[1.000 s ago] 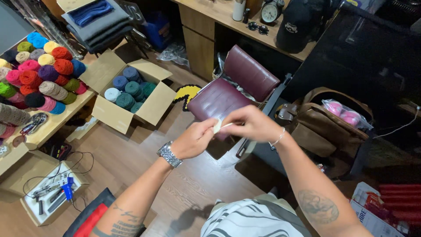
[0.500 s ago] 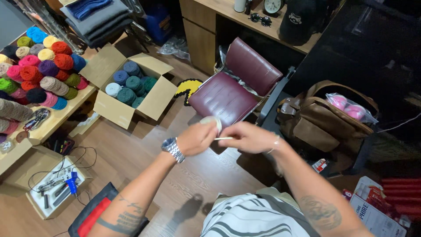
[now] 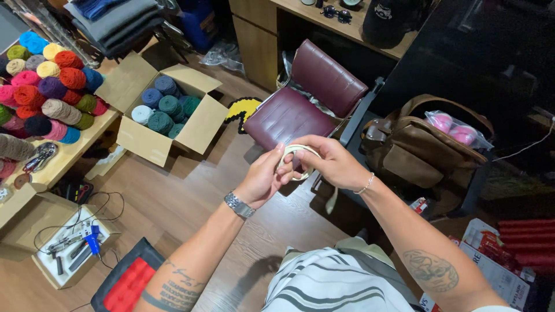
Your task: Vacuuming the floor around a tufting frame and packing items into a bag.
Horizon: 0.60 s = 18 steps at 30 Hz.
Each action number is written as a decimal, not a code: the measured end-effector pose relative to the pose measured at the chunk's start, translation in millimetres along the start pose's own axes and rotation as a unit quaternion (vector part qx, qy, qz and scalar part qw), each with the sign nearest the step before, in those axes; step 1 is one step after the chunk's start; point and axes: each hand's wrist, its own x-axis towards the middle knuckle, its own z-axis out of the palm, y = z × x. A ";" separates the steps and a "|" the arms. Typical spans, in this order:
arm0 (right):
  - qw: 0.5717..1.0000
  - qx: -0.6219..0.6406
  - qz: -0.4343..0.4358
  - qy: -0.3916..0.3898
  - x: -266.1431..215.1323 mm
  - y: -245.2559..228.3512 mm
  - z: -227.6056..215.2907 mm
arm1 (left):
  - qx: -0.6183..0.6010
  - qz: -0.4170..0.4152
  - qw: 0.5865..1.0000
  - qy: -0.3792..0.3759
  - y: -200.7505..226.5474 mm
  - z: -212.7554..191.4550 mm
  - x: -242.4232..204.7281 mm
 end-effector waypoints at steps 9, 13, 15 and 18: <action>0.958 -0.279 -0.066 -0.028 -26.0 12.8 -26.8 | 0.050 0.027 0.996 0.074 19.5 -21.8 0.9; 0.987 -0.151 -0.012 0.048 -26.8 16.3 -24.9 | 0.046 0.002 0.998 0.054 9.8 -12.3 5.9; 0.996 -0.049 -0.013 0.069 -25.1 13.2 -31.4 | 0.045 -0.006 0.997 0.056 9.4 -6.9 5.7; 0.990 0.105 -0.007 0.095 -23.7 19.4 -34.8 | 0.052 -0.038 0.997 0.049 9.6 0.3 4.1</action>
